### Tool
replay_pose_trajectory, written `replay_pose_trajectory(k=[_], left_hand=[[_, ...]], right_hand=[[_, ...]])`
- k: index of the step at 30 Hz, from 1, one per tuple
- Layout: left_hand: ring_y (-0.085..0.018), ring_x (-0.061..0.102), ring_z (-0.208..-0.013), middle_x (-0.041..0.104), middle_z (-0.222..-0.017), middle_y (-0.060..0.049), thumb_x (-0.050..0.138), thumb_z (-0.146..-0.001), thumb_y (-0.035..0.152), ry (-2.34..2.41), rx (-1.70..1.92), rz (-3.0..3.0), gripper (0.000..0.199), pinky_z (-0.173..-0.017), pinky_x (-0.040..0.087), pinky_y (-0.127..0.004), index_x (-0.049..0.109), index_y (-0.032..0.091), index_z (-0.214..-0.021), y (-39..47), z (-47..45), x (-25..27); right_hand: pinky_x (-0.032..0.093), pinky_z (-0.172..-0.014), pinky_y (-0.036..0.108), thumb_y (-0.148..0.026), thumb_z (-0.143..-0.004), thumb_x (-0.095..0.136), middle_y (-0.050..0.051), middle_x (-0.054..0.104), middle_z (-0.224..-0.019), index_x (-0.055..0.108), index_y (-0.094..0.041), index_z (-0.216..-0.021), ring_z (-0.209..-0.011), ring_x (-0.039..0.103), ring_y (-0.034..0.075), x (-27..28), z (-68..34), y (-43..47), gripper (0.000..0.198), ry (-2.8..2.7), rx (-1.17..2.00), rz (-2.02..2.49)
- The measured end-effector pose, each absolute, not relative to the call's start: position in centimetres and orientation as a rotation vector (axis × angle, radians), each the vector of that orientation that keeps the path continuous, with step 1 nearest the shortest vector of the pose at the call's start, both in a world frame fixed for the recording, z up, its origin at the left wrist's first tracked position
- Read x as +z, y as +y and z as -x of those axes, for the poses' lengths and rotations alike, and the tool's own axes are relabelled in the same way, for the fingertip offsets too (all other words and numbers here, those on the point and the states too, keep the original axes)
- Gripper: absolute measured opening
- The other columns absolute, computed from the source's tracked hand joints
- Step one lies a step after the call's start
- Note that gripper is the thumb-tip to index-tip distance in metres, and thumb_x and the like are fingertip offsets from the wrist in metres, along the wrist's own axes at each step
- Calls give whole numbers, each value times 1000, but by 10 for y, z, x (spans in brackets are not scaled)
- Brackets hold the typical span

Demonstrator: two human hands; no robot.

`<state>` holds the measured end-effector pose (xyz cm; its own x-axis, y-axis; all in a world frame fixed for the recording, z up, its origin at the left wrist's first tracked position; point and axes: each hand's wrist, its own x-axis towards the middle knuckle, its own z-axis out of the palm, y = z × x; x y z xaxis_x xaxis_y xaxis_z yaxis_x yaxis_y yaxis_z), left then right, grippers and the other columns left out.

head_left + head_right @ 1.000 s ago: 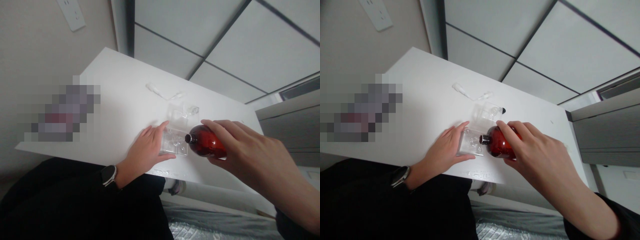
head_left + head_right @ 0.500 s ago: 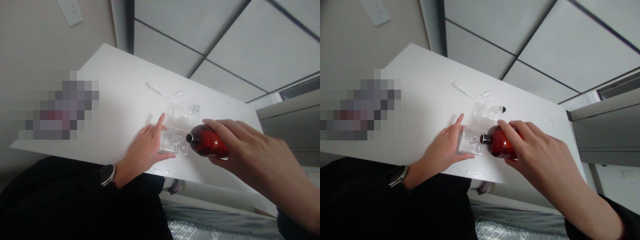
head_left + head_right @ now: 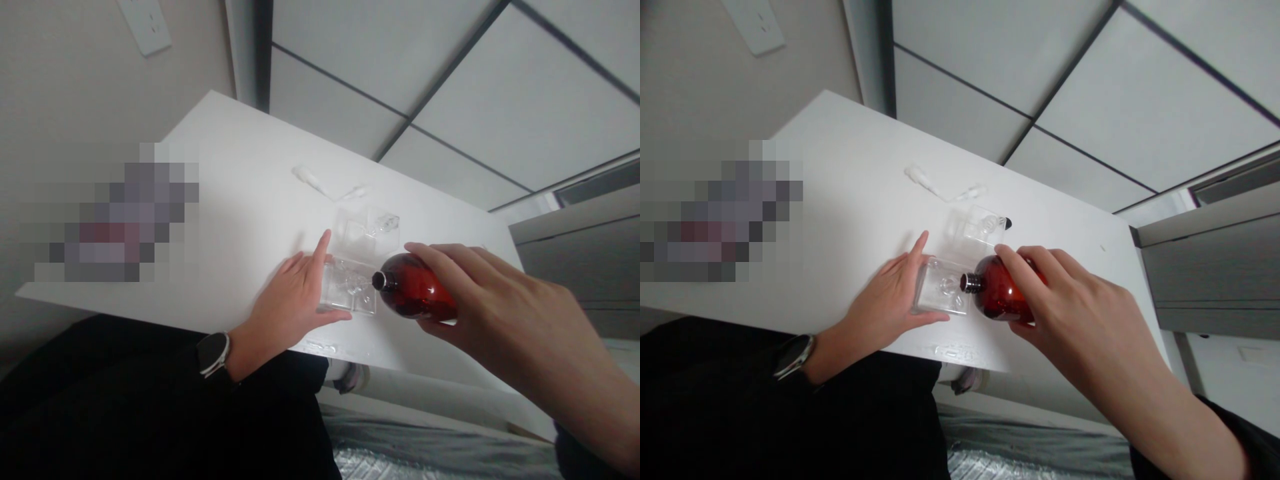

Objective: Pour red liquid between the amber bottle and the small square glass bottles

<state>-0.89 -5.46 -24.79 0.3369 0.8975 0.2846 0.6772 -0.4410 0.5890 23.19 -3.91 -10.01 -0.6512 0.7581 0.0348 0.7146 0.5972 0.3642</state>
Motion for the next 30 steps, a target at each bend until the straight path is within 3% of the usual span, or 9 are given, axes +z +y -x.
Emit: replay_pose_trajectory(k=[8,17,30], left_hand=[[-40,71,-123,69,-137,-21,90,-78,59,1426,781,-2245,147,-106,54,-54,-20,17,-166,-55,7,-248],[-37,73,-118,73,-132,-16,99,-71,44,1432,847,-2105,163,-104,57,-52,-35,23,-163,-55,5,-244],[-37,75,-113,76,-123,-12,99,-71,46,1401,814,-2155,157,-101,59,-54,-25,28,-166,-52,7,-237]], right_hand=[[38,-45,29,-20,-78,72,11,76,-126,58,-21,-141,-87,72,27,-101,-232,-40,64,2694,524,-1260],[37,-45,29,-24,-82,70,12,76,-124,56,-23,-142,-86,72,28,-100,-231,-41,62,2678,515,-1272],[39,-46,28,-19,-80,72,12,77,-122,56,-19,-139,-88,73,27,-99,-229,-39,62,2696,559,-1213]])
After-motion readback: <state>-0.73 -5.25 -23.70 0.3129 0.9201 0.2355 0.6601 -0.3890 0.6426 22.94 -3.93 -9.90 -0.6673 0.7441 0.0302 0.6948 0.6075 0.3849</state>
